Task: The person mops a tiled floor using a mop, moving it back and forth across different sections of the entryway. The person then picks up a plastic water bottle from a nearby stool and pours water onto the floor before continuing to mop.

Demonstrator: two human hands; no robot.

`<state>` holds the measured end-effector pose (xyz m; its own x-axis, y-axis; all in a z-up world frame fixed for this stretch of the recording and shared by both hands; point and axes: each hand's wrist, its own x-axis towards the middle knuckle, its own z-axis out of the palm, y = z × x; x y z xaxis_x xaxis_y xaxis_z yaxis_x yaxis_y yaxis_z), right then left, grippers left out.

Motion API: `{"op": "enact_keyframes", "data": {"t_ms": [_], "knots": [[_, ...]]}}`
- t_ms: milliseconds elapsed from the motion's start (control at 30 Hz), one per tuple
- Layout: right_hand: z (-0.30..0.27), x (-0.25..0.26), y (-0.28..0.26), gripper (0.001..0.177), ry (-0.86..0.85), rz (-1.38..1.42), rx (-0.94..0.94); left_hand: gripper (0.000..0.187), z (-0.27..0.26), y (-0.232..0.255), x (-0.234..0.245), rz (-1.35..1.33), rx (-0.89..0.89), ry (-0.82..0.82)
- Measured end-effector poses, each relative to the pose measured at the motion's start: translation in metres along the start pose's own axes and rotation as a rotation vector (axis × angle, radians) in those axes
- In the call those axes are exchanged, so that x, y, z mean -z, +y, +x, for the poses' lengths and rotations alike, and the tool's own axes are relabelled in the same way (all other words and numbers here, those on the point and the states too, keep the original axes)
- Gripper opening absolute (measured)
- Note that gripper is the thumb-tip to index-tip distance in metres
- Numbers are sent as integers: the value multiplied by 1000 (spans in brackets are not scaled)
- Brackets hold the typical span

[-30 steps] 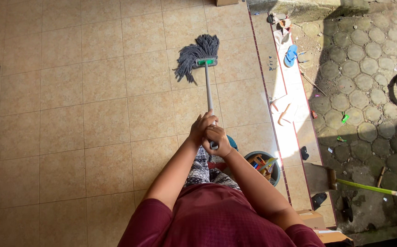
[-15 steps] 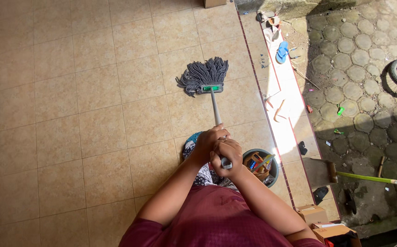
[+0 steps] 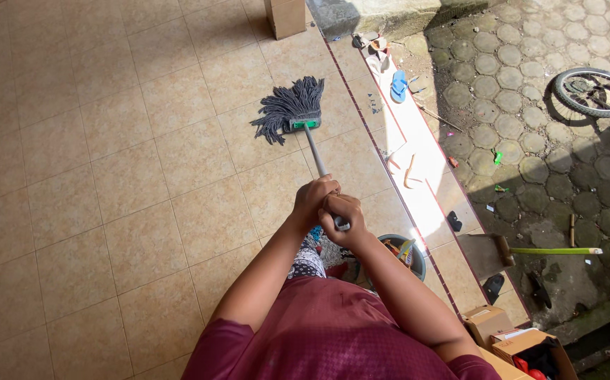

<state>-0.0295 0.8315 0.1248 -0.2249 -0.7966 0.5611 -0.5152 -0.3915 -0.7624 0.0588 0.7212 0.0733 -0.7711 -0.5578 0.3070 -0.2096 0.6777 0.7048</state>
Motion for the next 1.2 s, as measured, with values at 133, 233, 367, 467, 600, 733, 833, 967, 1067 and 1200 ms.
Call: {"op": "enact_keyframes", "data": {"t_ms": [133,233,367,467,600,733,833,967,1067,1200], "knots": [[36,8,-25,12,14,28,21,18,16,24,33,-57,150,-198],[61,-11,-6,13,121,81,112,18,38,-9,27,-61,67,-168],[83,-37,66,13,160,41,106,17,73,-96,-3,3,-84,-151],[88,-51,107,14,90,-47,66,15,96,-141,-24,14,47,-127],[108,-41,105,14,104,-31,-4,13,120,-126,-12,66,1,-106],[134,-12,68,11,68,2,-48,15,137,-78,34,127,77,-325],[149,-19,65,11,127,12,-32,15,146,-79,48,117,94,-350],[162,-45,117,21,188,119,25,16,157,-135,20,104,50,-231],[167,-58,171,16,130,-46,33,17,174,-186,-7,51,49,-39],[179,-57,195,13,-15,1,-21,16,207,-207,-8,238,52,-153]]}}
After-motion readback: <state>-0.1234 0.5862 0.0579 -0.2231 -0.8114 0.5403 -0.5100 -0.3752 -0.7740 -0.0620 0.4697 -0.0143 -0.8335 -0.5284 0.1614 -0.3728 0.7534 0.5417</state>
